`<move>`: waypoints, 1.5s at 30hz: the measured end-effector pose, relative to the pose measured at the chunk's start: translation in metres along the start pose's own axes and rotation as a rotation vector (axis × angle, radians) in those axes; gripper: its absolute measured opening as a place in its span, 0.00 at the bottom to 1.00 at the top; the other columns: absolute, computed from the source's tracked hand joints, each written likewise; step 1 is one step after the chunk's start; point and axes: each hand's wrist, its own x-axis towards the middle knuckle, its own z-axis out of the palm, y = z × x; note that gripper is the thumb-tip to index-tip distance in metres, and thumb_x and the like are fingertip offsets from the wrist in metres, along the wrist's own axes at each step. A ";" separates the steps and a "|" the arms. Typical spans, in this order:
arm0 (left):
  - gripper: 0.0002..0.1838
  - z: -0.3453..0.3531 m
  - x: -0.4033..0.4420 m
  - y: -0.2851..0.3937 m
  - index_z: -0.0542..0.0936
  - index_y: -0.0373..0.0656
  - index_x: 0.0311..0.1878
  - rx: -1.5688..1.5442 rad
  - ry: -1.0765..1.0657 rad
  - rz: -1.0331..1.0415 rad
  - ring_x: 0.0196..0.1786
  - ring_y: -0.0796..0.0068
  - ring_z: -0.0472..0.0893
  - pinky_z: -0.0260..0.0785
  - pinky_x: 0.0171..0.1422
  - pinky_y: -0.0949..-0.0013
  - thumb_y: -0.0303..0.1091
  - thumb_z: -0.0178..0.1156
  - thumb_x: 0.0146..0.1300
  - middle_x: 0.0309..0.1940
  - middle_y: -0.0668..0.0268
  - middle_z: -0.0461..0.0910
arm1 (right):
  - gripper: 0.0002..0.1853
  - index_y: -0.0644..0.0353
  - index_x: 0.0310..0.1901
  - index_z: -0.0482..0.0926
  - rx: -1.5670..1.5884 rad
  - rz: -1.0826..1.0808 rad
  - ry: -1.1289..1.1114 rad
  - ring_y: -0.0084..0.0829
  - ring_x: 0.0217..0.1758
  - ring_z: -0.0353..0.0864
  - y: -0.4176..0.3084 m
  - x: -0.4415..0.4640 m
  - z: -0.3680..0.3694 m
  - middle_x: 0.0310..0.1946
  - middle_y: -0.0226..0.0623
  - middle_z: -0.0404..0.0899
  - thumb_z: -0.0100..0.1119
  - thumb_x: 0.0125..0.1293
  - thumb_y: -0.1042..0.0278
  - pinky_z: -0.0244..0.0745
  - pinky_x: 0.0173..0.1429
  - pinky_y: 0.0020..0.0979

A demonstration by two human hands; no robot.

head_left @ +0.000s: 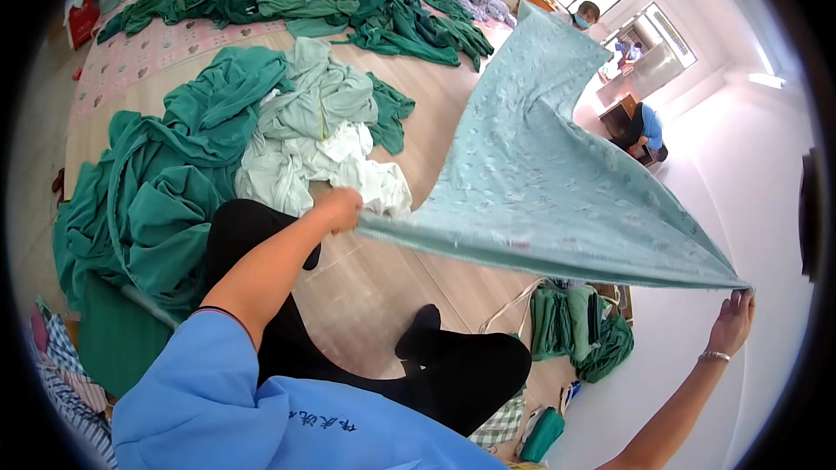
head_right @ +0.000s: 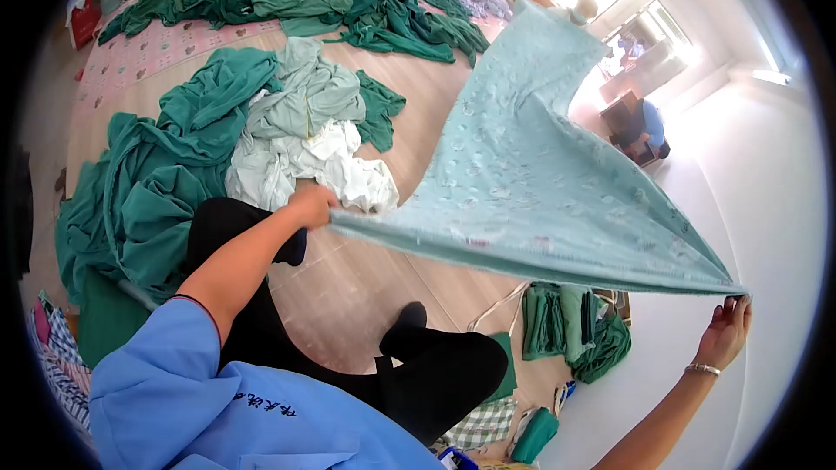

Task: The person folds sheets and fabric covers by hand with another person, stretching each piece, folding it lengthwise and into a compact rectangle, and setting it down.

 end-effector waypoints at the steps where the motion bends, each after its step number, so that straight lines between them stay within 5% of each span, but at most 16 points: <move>1: 0.15 0.002 -0.012 0.008 0.80 0.47 0.40 0.105 -0.037 0.066 0.43 0.63 0.80 0.72 0.43 0.60 0.26 0.56 0.47 0.37 0.56 0.80 | 0.05 0.56 0.40 0.74 0.011 -0.004 0.005 0.17 0.33 0.72 0.001 -0.001 -0.001 0.31 0.25 0.75 0.51 0.65 0.68 0.66 0.33 0.19; 4: 0.15 0.028 -0.034 0.026 0.80 0.46 0.41 0.238 -0.153 0.051 0.46 0.62 0.79 0.71 0.46 0.59 0.26 0.56 0.47 0.40 0.55 0.79 | 0.06 0.57 0.42 0.74 0.079 -0.031 -0.088 0.19 0.37 0.75 0.002 0.003 -0.001 0.35 0.27 0.77 0.51 0.65 0.69 0.69 0.39 0.20; 7: 0.17 0.041 -0.043 0.024 0.81 0.51 0.39 0.188 -0.164 0.034 0.38 0.58 0.80 0.71 0.41 0.57 0.23 0.55 0.45 0.34 0.58 0.80 | 0.06 0.58 0.43 0.74 0.083 -0.051 -0.120 0.20 0.39 0.75 -0.003 -0.004 0.015 0.37 0.28 0.77 0.50 0.66 0.70 0.71 0.40 0.20; 9: 0.20 0.045 -0.025 -0.003 0.81 0.47 0.40 -0.026 0.454 0.056 0.32 0.61 0.81 0.73 0.35 0.61 0.17 0.50 0.44 0.31 0.57 0.80 | 0.07 0.59 0.43 0.74 0.097 -0.061 -0.179 0.21 0.40 0.76 -0.009 -0.011 0.026 0.39 0.31 0.77 0.49 0.66 0.70 0.72 0.42 0.21; 11: 0.15 0.020 0.004 -0.035 0.80 0.39 0.38 -0.657 0.793 -0.009 0.39 0.57 0.79 0.72 0.43 0.61 0.20 0.47 0.49 0.36 0.53 0.80 | 0.08 0.60 0.44 0.73 0.122 -0.082 -0.257 0.21 0.40 0.76 -0.015 -0.032 0.044 0.42 0.33 0.76 0.48 0.66 0.70 0.73 0.41 0.21; 13: 0.15 -0.041 -0.021 -0.017 0.80 0.38 0.36 -1.243 0.952 -0.039 0.31 0.67 0.80 0.73 0.33 0.67 0.17 0.46 0.49 0.30 0.59 0.80 | 0.09 0.61 0.45 0.73 0.142 -0.103 -0.343 0.21 0.40 0.75 -0.012 -0.042 0.046 0.44 0.34 0.76 0.48 0.66 0.70 0.72 0.41 0.21; 15: 0.15 -0.074 -0.028 -0.024 0.80 0.40 0.36 -1.464 1.205 0.005 0.25 0.75 0.77 0.71 0.27 0.72 0.16 0.46 0.52 0.26 0.65 0.78 | 0.10 0.62 0.46 0.72 0.163 -0.120 -0.431 0.21 0.39 0.75 -0.007 -0.047 0.044 0.46 0.35 0.75 0.48 0.67 0.69 0.72 0.41 0.21; 18: 0.11 -0.112 -0.038 -0.053 0.79 0.38 0.38 -1.676 1.325 0.060 0.27 0.75 0.77 0.71 0.29 0.72 0.18 0.48 0.55 0.28 0.63 0.78 | 0.11 0.62 0.48 0.71 0.256 -0.119 -0.535 0.20 0.40 0.74 0.000 -0.057 0.035 0.49 0.35 0.73 0.47 0.67 0.70 0.70 0.41 0.21; 25: 0.10 -0.162 -0.089 -0.087 0.76 0.35 0.42 -1.820 1.303 0.465 0.35 0.73 0.78 0.72 0.37 0.74 0.21 0.49 0.58 0.36 0.61 0.78 | 0.12 0.63 0.50 0.70 0.368 -0.083 -0.480 0.22 0.41 0.73 0.016 -0.076 -0.010 0.51 0.35 0.72 0.48 0.67 0.69 0.70 0.45 0.24; 29: 0.14 -0.173 -0.125 -0.076 0.73 0.33 0.47 -1.603 1.345 0.567 0.38 0.72 0.78 0.71 0.43 0.73 0.20 0.46 0.57 0.36 0.59 0.77 | 0.13 0.64 0.48 0.70 0.238 -0.095 -0.326 0.22 0.40 0.72 0.011 -0.107 -0.010 0.47 0.36 0.73 0.50 0.66 0.67 0.68 0.45 0.23; 33: 0.19 -0.204 -0.148 -0.008 0.75 0.30 0.44 -1.451 1.308 0.766 0.39 0.70 0.78 0.71 0.47 0.72 0.18 0.41 0.49 0.39 0.57 0.77 | 0.07 0.65 0.26 0.72 -0.163 -0.413 -0.645 0.26 0.34 0.64 -0.022 -0.135 0.061 0.32 0.34 0.69 0.58 0.54 0.71 0.59 0.38 0.25; 35: 0.21 -0.207 -0.158 0.053 0.77 0.32 0.41 -1.361 1.036 0.957 0.37 0.74 0.78 0.71 0.46 0.74 0.18 0.41 0.43 0.34 0.59 0.78 | 0.07 0.67 0.26 0.75 -0.204 -0.517 -0.885 0.30 0.34 0.67 -0.043 -0.159 0.117 0.28 0.37 0.73 0.58 0.51 0.71 0.63 0.38 0.27; 36: 0.21 -0.206 -0.155 0.079 0.79 0.34 0.38 -1.198 1.013 0.991 0.36 0.76 0.78 0.70 0.43 0.76 0.18 0.41 0.40 0.32 0.61 0.79 | 0.07 0.66 0.28 0.77 -0.137 -0.574 -1.013 0.30 0.33 0.70 -0.040 -0.165 0.141 0.29 0.40 0.75 0.60 0.48 0.71 0.65 0.37 0.28; 37: 0.10 -0.207 -0.159 0.111 0.79 0.35 0.37 -0.845 1.010 1.200 0.35 0.74 0.77 0.69 0.43 0.72 0.23 0.50 0.54 0.32 0.63 0.78 | 0.07 0.64 0.29 0.78 -0.144 -0.503 -1.105 0.33 0.37 0.71 -0.043 -0.179 0.162 0.32 0.41 0.76 0.61 0.48 0.71 0.66 0.40 0.30; 39: 0.07 -0.193 -0.164 0.163 0.79 0.35 0.34 -0.580 0.850 1.425 0.34 0.74 0.76 0.68 0.40 0.72 0.24 0.54 0.52 0.30 0.62 0.77 | 0.07 0.62 0.29 0.79 -0.192 -0.755 -1.222 0.35 0.43 0.72 -0.045 -0.200 0.205 0.40 0.43 0.74 0.63 0.47 0.73 0.66 0.47 0.33; 45: 0.05 -0.171 -0.168 0.187 0.78 0.35 0.31 -0.648 0.649 1.318 0.32 0.73 0.76 0.67 0.37 0.74 0.23 0.58 0.48 0.28 0.61 0.77 | 0.08 0.61 0.31 0.78 0.027 -0.659 -1.253 0.37 0.49 0.71 -0.008 -0.214 0.244 0.52 0.43 0.66 0.63 0.46 0.78 0.65 0.55 0.36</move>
